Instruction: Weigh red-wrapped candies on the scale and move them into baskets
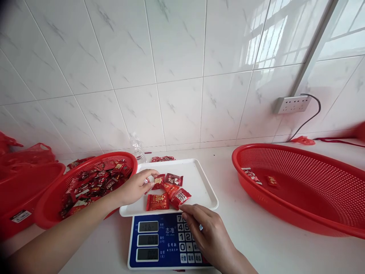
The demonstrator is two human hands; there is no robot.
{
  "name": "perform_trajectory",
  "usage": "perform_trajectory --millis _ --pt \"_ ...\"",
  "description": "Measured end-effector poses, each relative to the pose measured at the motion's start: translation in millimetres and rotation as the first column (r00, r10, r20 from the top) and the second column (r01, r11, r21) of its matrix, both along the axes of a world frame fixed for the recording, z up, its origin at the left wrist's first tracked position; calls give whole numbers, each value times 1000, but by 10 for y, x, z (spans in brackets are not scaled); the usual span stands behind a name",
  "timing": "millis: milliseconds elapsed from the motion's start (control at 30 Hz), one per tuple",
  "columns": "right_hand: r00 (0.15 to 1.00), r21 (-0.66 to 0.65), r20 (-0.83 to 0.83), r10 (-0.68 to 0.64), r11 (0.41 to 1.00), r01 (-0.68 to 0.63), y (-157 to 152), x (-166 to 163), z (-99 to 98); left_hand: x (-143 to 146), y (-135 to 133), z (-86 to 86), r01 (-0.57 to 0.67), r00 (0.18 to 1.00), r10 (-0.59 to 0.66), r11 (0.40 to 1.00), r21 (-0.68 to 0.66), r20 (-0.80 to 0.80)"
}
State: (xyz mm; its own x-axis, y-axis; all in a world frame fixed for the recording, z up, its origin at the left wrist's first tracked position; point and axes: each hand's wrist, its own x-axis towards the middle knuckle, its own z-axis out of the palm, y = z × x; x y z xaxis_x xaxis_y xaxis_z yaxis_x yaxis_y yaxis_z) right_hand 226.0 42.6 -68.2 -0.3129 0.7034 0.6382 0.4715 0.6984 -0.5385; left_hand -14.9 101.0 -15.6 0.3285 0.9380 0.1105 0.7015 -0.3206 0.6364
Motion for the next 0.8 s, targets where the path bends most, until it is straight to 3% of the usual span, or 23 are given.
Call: perform_trajectory --millis 333,500,667,800 --pt "1000 2 -3 9 1000 -9 -5 12 -22 127 -51 113 -61 971 58 998 8 233" --pt "1000 -1 -1 8 1000 -8 -17 20 -4 177 -269 164 -79 930 51 995 62 363" --pt "995 8 -9 102 995 -102 -69 15 1 371 -719 135 136 949 -167 982 131 268" --pt "976 6 -19 215 977 -215 -120 -19 12 521 -926 -29 323 912 -382 894 310 151"
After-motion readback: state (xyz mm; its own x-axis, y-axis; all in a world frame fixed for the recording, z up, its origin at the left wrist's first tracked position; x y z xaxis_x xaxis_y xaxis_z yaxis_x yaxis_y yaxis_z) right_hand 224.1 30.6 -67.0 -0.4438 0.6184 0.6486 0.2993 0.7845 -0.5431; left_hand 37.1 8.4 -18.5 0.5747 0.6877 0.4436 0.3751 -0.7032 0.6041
